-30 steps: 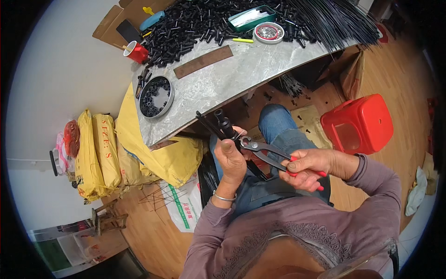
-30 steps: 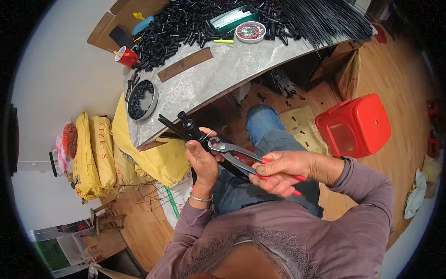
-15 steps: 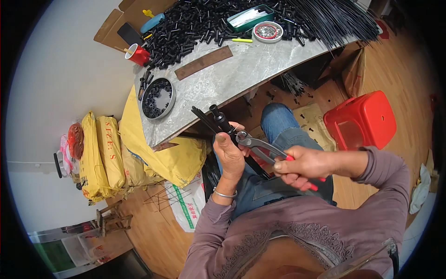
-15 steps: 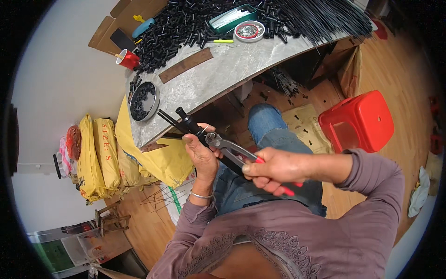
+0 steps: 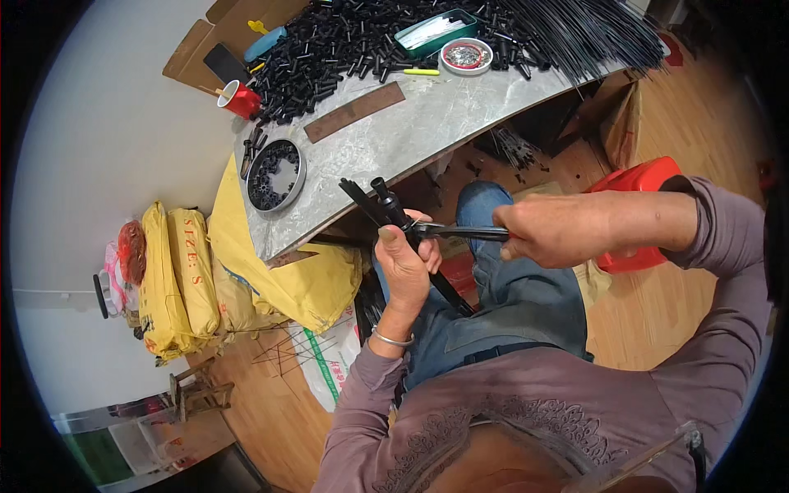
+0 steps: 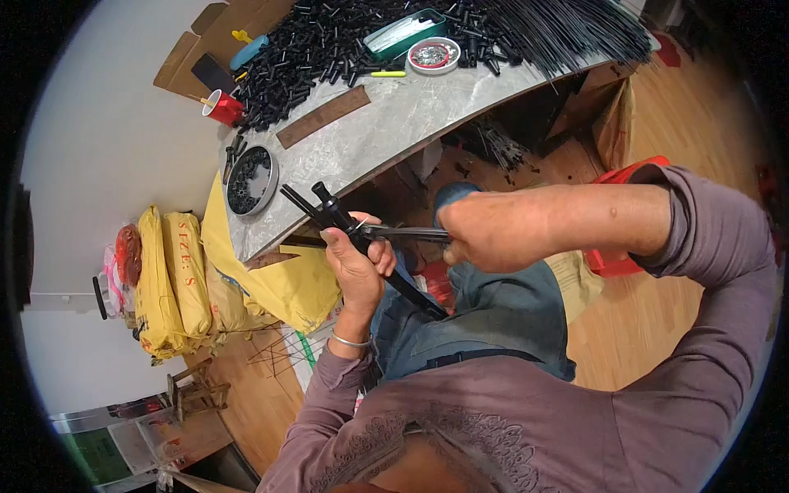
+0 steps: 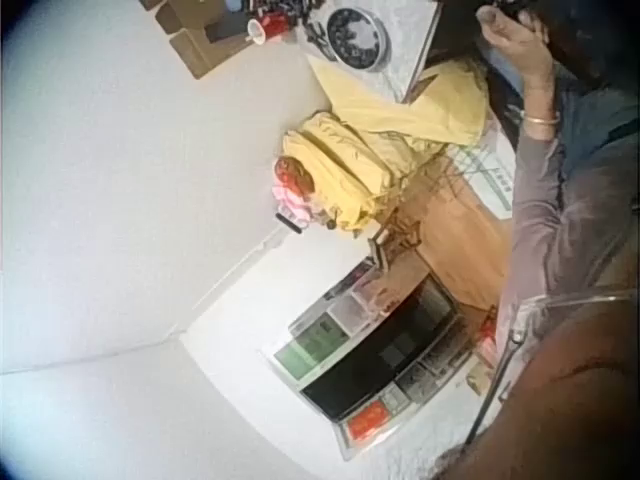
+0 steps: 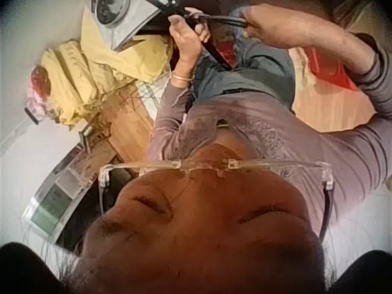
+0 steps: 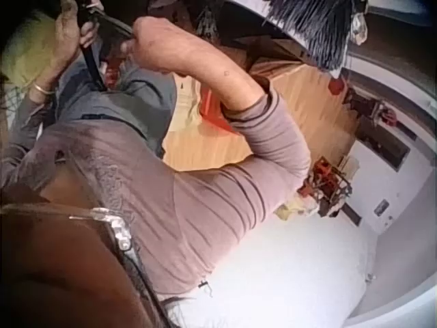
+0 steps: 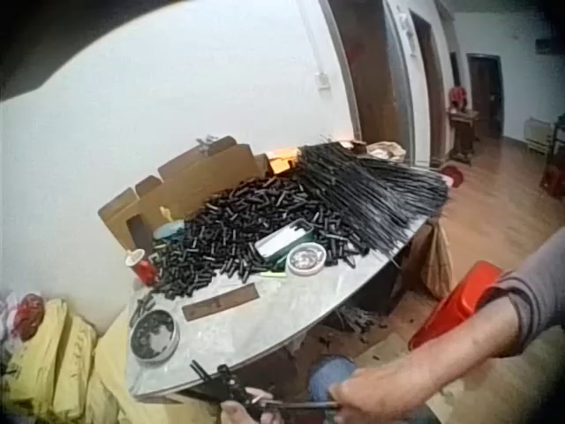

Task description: Manual assembly of black plastic rods into a frame using pliers and cutters at a workbench.

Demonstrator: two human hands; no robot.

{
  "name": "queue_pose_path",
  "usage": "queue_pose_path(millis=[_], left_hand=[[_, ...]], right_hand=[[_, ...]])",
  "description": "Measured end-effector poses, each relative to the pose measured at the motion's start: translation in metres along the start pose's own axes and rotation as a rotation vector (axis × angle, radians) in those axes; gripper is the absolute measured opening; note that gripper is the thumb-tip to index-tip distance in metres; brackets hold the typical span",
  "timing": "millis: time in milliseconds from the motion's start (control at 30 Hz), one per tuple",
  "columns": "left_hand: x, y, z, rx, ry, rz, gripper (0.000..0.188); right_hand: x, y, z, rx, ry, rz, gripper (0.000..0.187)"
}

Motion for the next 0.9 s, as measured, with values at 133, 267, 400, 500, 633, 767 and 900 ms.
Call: queue_pose_path(millis=[133,267,400,500,633,767,900], left_hand=[[0.003,0.005,-0.001,0.007,0.015,0.005,0.068],[0.003,0.006,-0.002,-0.048,-0.023,-0.024,0.073],[0.007,0.004,0.0,-0.05,-0.075,-0.082,0.076],[0.006,0.003,0.001,-0.107,-0.058,-0.122,0.071],[0.002,0.011,-0.005,-0.106,-0.06,-0.055,0.067],[-0.001,0.013,-0.003,0.133,-0.178,0.164,0.071],[0.005,0.025,-0.012,0.249,-0.357,0.191,0.066]], right_hand=[[-0.001,0.002,-0.012,-0.262,0.122,0.158,0.029],[0.01,-0.028,0.015,-0.214,0.219,0.348,0.024],[0.023,-0.059,0.037,0.117,0.226,0.546,0.023],[0.05,-0.069,0.025,0.537,0.319,0.794,0.015],[0.073,-0.076,-0.018,1.304,0.405,0.574,0.017],[0.07,-0.079,-0.026,1.098,0.423,0.65,0.03],[0.078,-0.097,-0.022,0.966,0.461,0.823,0.031]])
Point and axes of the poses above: each hand's wrist, its own x-axis towards the middle knuckle, its own y-axis out of the back of the hand, z = x × y, the point moved 2 cm from there along x, towards the middle knuckle, and after that the axes turned 9 degrees about z, right-handed, at the moved point
